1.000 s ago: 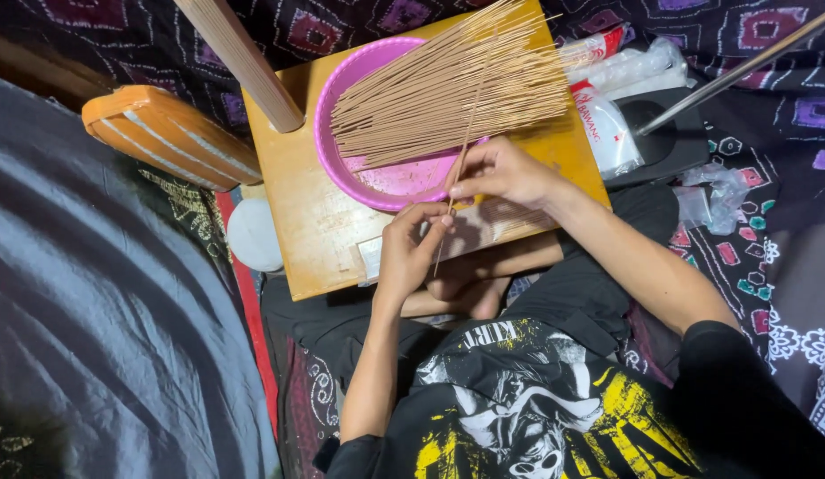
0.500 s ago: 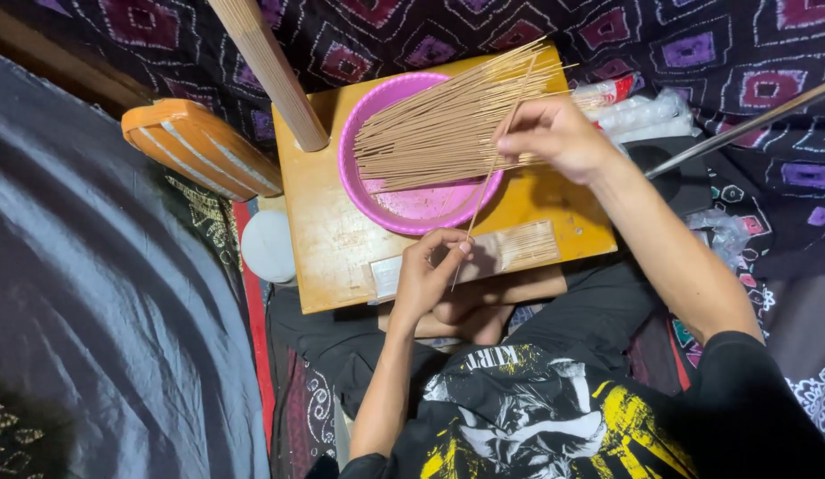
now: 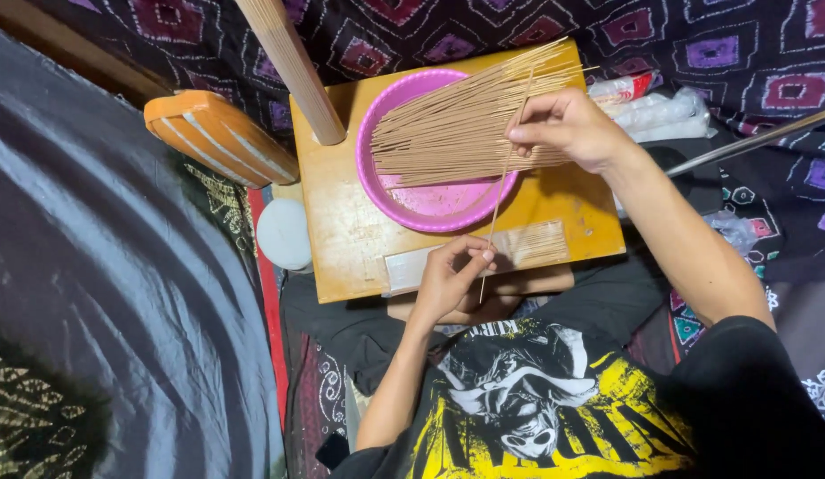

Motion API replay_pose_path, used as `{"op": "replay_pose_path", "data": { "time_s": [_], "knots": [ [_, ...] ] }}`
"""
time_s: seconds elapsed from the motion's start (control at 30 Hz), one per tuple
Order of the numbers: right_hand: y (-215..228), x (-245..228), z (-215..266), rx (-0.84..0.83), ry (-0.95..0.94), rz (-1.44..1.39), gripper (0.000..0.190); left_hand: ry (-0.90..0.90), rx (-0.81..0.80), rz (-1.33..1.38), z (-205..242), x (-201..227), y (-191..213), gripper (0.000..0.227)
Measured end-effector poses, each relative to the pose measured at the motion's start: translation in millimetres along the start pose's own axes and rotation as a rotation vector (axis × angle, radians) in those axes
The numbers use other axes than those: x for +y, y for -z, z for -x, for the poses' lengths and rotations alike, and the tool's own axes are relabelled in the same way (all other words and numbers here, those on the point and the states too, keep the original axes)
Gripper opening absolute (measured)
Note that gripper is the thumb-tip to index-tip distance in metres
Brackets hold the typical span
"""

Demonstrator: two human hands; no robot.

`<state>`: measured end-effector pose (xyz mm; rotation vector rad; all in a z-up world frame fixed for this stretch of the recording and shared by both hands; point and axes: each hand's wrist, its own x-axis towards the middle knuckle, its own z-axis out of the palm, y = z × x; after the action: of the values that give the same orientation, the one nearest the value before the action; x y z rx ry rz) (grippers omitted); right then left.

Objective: The person organizes incense sticks from a bowl and places them into clear plastic sleeves.

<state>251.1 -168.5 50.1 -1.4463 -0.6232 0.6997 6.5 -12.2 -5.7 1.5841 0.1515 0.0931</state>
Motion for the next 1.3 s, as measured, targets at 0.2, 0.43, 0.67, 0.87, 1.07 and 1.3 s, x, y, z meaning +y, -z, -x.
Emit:
{"op": "replay_pose_path", "data": {
  "time_s": [0.2, 0.43, 0.67, 0.87, 1.07, 1.3],
  "knots": [
    [-39, 18, 6, -0.087, -0.060, -0.004, 0.017, 0.009, 0.023, 0.062, -7, -7, -1, 0.009],
    [-60, 21, 11, -0.205, -0.128, -0.019, 0.012, 0.021, 0.066, 0.090, -12, -5, 2, 0.014],
    [-4, 9, -12, 0.048, 0.036, -0.066, 0.009, 0.045, 0.038, 0.101, -8, 6, 14, 0.011],
    [-27, 39, 3, 0.050, -0.011, -0.097, 0.018, 0.026, 0.110, 0.019, -13, -5, 16, 0.011],
    [-51, 68, 20, -0.088, -0.093, -0.085, 0.021, -0.010, 0.109, -0.017, -23, 0, 17, 0.010],
    [26, 35, 3, 0.201, 0.060, -0.186, 0.017, -0.013, 0.049, -0.116, -16, 7, 44, 0.010]
  ]
}}
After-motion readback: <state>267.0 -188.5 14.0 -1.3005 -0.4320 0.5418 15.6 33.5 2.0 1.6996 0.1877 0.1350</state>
